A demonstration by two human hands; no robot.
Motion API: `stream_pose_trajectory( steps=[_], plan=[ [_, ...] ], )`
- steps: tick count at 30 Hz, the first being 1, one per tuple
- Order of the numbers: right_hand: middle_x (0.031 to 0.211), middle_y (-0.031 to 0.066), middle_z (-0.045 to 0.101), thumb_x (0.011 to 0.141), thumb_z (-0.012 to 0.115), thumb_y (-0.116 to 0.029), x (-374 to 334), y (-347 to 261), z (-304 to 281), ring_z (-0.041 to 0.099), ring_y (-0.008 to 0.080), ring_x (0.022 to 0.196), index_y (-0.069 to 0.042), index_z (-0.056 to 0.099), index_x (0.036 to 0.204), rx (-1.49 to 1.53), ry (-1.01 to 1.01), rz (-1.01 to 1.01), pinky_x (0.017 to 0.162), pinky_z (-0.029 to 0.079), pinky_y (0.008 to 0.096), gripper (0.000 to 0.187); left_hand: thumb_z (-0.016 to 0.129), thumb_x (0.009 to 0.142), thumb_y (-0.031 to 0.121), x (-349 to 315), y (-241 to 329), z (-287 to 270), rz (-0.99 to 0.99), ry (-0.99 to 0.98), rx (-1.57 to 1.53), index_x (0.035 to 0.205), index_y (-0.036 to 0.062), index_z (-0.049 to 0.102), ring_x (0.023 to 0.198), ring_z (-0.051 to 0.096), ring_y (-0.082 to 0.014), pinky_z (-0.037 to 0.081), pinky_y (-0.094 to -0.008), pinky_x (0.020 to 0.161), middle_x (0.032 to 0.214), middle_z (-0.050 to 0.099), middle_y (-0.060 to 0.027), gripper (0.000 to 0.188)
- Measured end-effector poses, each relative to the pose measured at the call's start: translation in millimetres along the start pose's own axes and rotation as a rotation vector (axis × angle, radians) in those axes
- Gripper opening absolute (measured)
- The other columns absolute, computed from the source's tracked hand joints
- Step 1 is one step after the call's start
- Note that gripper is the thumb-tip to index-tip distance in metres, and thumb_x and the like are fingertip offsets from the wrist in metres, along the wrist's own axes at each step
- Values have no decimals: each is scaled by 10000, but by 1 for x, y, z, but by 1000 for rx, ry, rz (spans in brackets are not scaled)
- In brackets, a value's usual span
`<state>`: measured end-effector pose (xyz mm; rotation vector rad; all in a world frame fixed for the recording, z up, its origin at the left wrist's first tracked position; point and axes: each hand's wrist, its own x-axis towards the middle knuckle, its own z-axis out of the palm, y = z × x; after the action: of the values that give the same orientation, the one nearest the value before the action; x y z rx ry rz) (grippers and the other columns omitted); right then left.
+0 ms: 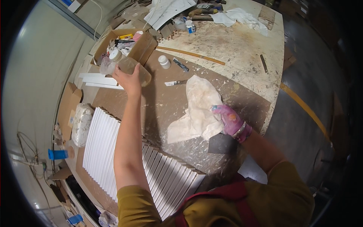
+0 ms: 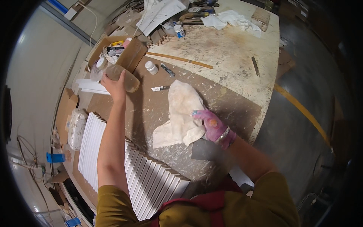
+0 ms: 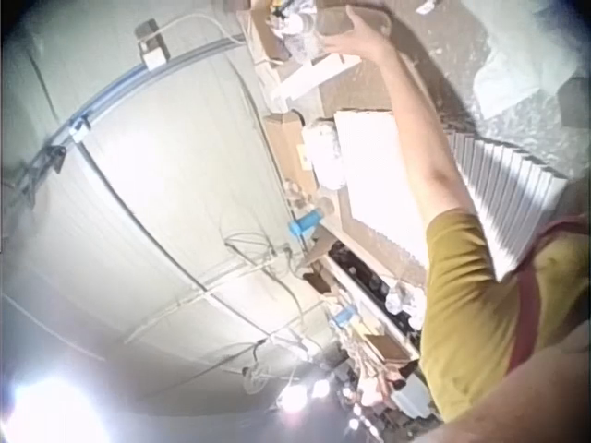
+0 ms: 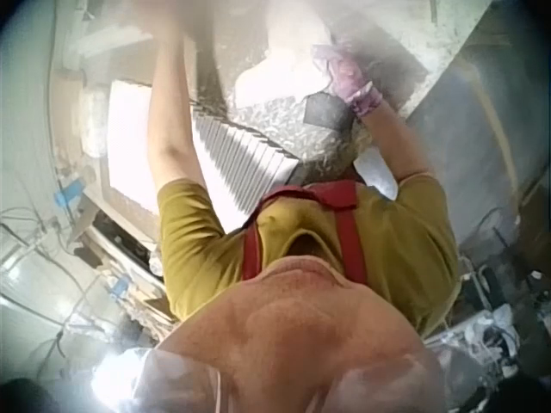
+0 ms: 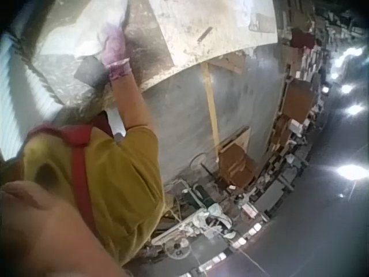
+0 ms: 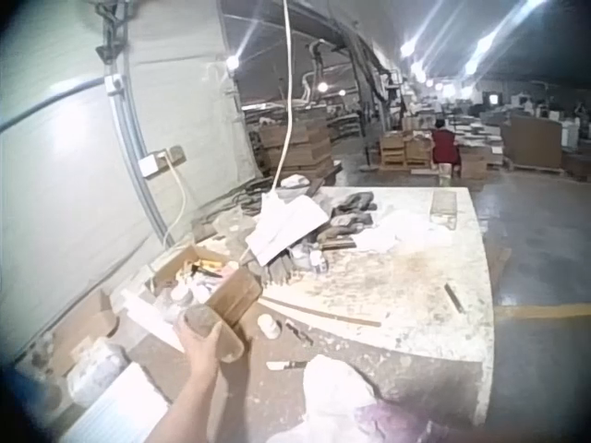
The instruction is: The person wipes white slats with a cloth, pours liquid onto the cloth from a bottle, and sands the edges of the slats with a block.
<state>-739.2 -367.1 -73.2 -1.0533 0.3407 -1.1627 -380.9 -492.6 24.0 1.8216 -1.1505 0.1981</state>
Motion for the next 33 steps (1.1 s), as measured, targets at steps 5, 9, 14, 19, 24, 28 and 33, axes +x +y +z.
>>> stream_pose_trajectory(
  steps=[5, 9, 14, 19, 24, 28, 33],
  plan=[
    [1203, 164, 572, 967, 406, -288, -20, 11, 3, 500, 257, 1204, 13, 611, 1107, -291, 53, -32, 1085, 331, 377, 391, 852, 691, 306, -3, -15, 19, -198, -7, -304, 1371, -113, 313, 1238, 458, -354, 356, -390, 1067, 1339, 438, -269, 964],
    [1163, 143, 602, 1029, 329, -395, -12, 8, 10, 543, 245, 1132, 11, 637, 1069, -379, 97, -158, 1030, 384, 363, 511, 847, 700, 292, -6, -9, 12, -196, -112, -372, 1366, -67, 351, 1229, 476, -324, 377, -379, 1038, 1342, 457, -224, 905],
    [1205, 93, 584, 880, 573, -150, 22, -68, 56, 535, 168, 1117, -52, 449, 1361, 254, 564, 544, 966, 443, 341, 506, 822, 666, 173, -50, 9, -63, 257, -268, -139, 1321, 7, 456, 1126, 539, -352, 421, -401, 978, 1230, 508, -191, 769],
    [1307, 105, 521, 931, 551, -229, 19, -61, 69, 448, 248, 1273, -48, 380, 1412, 236, 269, 420, 1119, 306, 396, 542, 793, 631, 127, -113, 59, -140, 654, -609, 243, 1296, 129, 522, 1124, 533, -334, 430, -439, 905, 1220, 530, -137, 718],
    [1359, 125, 494, 991, 444, -260, 15, -64, 95, 469, 213, 1262, -32, 390, 1416, 51, -117, 76, 1076, 375, 356, 486, 791, 615, 158, -139, 70, -174, 878, -648, 440, 1300, 200, 533, 1109, 544, -257, 408, -419, 861, 1208, 559, -84, 734],
    [1338, 144, 510, 1003, 432, -269, 22, -79, 122, 501, 244, 1236, -36, 422, 1396, 179, 5, 369, 1033, 427, 382, 457, 790, 614, 165, -133, 82, -197, 866, -645, 574, 1348, 252, 498, 1089, 531, -235, 397, -409, 847, 1181, 568, -72, 795],
    [1295, 152, 547, 972, 484, -252, 13, -49, 104, 572, 293, 1153, -39, 423, 1384, 523, 189, 552, 980, 478, 413, 468, 749, 634, 85, -124, 80, -209, 817, -582, 743, 1349, 260, 492, 1076, 523, -235, 401, -404, 843, 1170, 565, -67, 780]
  ],
)
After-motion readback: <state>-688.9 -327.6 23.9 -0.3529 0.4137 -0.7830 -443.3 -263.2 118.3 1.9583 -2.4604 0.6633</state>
